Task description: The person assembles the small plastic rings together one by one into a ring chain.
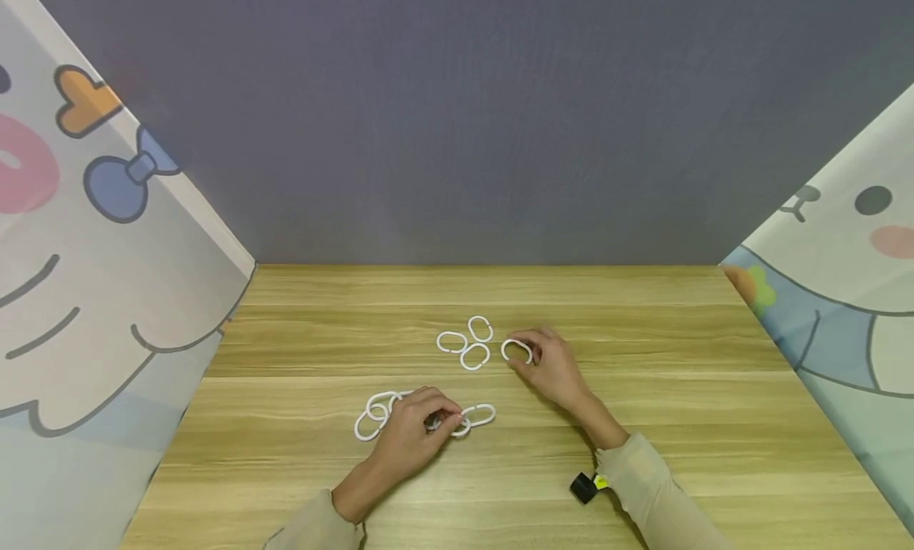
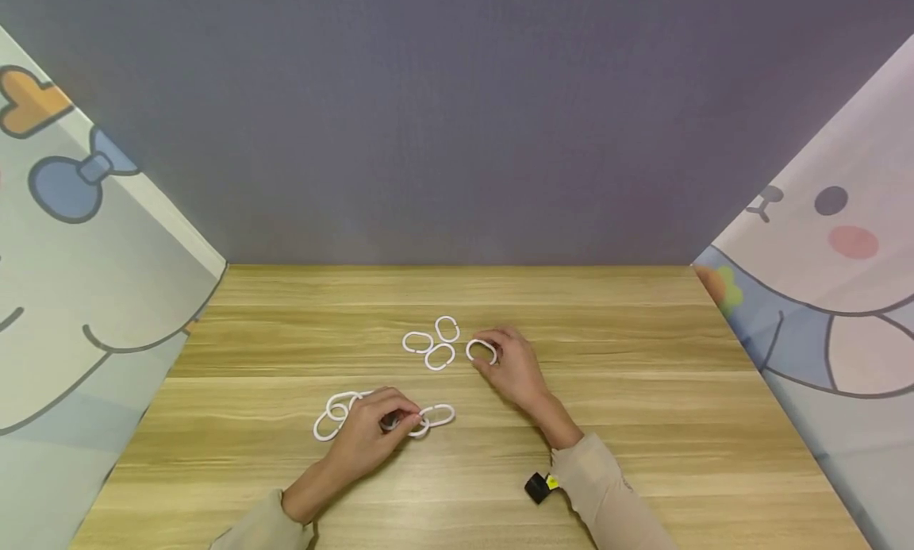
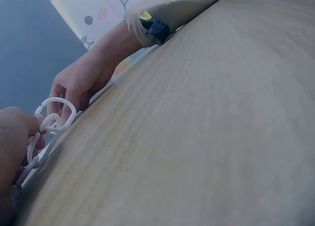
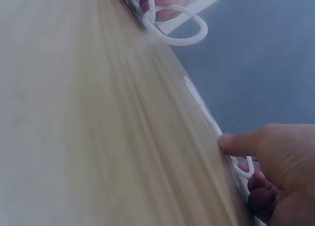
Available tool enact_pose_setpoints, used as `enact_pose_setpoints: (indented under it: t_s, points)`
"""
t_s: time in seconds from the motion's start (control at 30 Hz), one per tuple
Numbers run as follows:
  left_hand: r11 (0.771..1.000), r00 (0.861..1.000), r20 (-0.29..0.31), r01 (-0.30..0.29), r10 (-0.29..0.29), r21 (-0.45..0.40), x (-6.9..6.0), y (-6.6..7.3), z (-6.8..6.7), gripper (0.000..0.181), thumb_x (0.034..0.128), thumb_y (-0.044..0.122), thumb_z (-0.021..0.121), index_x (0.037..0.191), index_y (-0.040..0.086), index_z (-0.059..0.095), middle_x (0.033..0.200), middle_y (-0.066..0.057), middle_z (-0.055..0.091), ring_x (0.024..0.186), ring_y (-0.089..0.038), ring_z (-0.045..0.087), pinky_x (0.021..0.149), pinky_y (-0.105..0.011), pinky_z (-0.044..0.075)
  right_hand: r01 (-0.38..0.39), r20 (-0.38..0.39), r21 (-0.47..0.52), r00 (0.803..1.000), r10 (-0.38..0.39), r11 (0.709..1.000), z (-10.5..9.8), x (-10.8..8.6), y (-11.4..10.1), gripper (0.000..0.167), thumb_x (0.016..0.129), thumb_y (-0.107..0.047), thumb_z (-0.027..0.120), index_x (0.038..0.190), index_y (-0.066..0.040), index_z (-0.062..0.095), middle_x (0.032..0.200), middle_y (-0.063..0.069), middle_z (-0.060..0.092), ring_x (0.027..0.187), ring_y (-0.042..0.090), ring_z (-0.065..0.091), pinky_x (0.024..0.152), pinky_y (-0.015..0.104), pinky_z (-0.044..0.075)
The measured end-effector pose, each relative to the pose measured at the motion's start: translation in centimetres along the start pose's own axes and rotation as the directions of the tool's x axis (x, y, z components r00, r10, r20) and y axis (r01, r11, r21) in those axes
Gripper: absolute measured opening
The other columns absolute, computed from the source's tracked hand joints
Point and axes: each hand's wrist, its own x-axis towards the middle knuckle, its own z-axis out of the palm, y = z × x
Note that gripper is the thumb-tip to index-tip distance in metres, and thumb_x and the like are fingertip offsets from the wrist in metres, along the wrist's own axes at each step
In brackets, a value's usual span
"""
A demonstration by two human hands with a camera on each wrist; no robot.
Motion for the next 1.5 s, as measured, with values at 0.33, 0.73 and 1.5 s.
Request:
enact_pose_setpoints:
  t_s: [0.33,0.73,1.5]
  points:
    - [1.000,1.000,-0.003,-0.001,0.001,0.014,0.0,0.0,-0.1,0.011,0.0913,0.009,0.091,0.093,0.016,0.083,0.090,0.011,0.075,0.079,0.002,0.062,0.066,-0.020,0.055,-0.104,-0.048,0.124,0.993,0.111,0.987,-0.4,-0.5,-0.2,0.017,0.086,-0.003,0.095,0.096,-0.003,0.082,0.078,0.001,0.070,0.067,0.007,0.058,0.062,0.019,0.048]
    - [1.000,1.000,-0.001,0.010,-0.010,0.018,0.0,0.2,-0.1,0.011,0.0914,0.009,0.091,0.094,0.016,0.083,0.090,0.011,0.075,0.080,0.002,0.061,0.066,-0.020,0.054,-0.253,0.075,0.318,0.967,0.242,0.914,-1.0,-2.4,-2.1,0.009,0.096,-0.003,0.087,0.102,0.001,0.081,0.085,0.005,0.074,0.069,0.008,0.060,0.060,0.019,0.048]
    - [1.000,1.000,0.020,0.003,-0.003,0.010,-0.1,0.2,-0.3,0.011,0.0922,0.010,0.090,0.094,0.017,0.083,0.091,0.011,0.076,0.082,0.001,0.063,0.071,-0.022,0.055,-0.174,0.074,0.448,0.985,0.158,0.877,2.3,-4.5,-6.6,0.008,0.095,0.002,0.085,0.096,-0.001,0.077,0.077,0.008,0.072,0.051,0.006,0.054,0.045,0.018,0.041]
